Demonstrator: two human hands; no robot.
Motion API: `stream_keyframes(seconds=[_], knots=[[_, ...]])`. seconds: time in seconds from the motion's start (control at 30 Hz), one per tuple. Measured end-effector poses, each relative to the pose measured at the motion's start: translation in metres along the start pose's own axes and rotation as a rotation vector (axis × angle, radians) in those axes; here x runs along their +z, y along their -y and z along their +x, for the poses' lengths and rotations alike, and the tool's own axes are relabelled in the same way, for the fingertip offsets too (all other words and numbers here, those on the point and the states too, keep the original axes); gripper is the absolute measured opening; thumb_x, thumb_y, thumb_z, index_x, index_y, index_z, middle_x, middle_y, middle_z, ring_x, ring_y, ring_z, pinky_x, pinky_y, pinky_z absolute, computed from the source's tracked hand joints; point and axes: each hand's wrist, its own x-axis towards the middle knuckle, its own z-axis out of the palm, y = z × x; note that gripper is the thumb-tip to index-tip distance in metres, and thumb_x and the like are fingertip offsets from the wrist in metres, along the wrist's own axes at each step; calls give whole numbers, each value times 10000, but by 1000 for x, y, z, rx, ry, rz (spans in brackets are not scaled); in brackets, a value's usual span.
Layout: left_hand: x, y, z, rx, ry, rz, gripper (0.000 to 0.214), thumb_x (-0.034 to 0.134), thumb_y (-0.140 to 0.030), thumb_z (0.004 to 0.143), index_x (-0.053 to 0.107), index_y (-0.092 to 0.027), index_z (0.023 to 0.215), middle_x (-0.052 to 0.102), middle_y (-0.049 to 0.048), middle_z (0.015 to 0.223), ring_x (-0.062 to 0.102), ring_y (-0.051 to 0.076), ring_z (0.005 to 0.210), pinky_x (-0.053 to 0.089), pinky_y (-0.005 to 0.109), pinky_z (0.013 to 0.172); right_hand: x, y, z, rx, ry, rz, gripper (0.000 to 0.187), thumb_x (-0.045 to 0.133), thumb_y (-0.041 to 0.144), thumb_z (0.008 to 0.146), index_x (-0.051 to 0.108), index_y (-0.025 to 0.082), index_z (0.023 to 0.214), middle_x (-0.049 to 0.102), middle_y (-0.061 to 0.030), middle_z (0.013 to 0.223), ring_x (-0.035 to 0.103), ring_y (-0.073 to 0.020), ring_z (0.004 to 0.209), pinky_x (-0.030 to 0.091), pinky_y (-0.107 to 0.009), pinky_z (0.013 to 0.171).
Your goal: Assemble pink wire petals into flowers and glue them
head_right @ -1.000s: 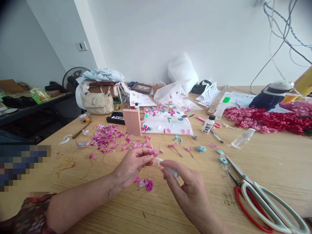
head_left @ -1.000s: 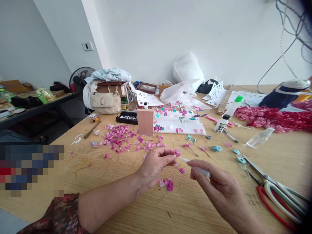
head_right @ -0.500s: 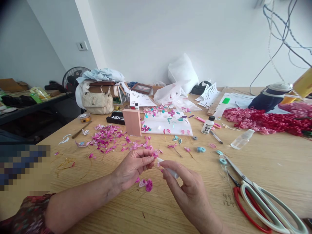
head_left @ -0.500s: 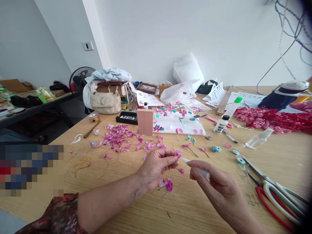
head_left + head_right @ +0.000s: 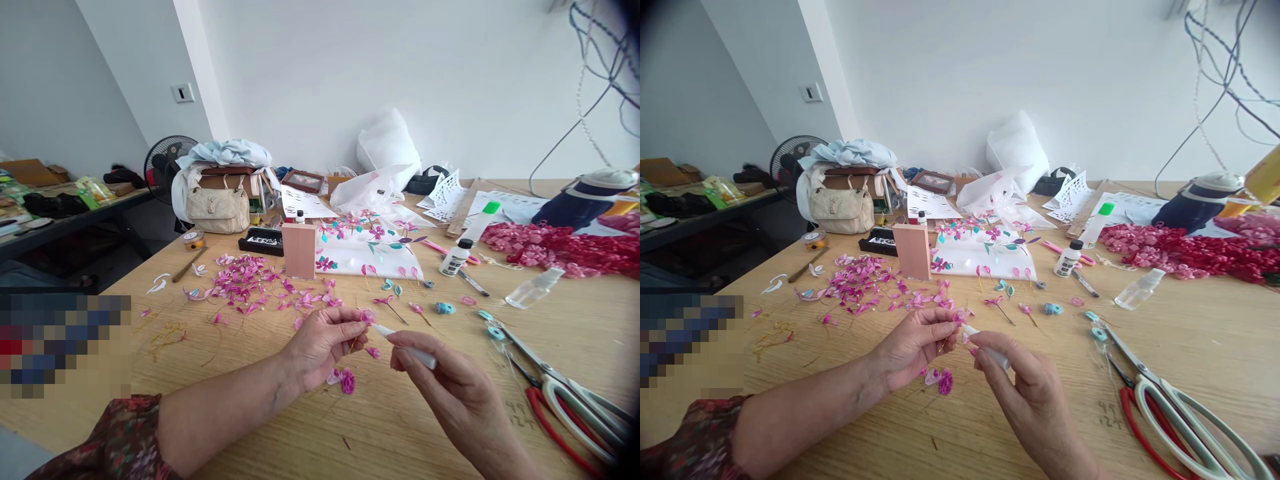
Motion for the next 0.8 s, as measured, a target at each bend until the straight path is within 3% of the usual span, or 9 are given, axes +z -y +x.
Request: stream_keyframes(seconds=[0.27,0.67,0.8], knots=[[1,-1,0,-16,-29,-2,230,756,-171,571,654,-88,759,599,14,670,529,60,577,391,199,598,-1,-3,-2,-7,-39,-45,140,534,216,797,620,200,906,656,-5,647,622,-122,549,494,-187,517],[-2,0,1,8,11,43,213,752,-211,582,648,-103,734,583,4,634,515,63,577,383,206,611,-2,-1,-1,30,15,-6,138,518,228,808,619,203,900,617,16,583,603,-117,524,484,-184,499],[-1,0,2,22,9,66,202,755,-213,576,651,-106,712,582,3,639,510,63,582,384,209,614,-3,0,0,-19,22,-62,139,511,218,807,612,206,902,642,5,616,612,-118,528,486,-186,500]])
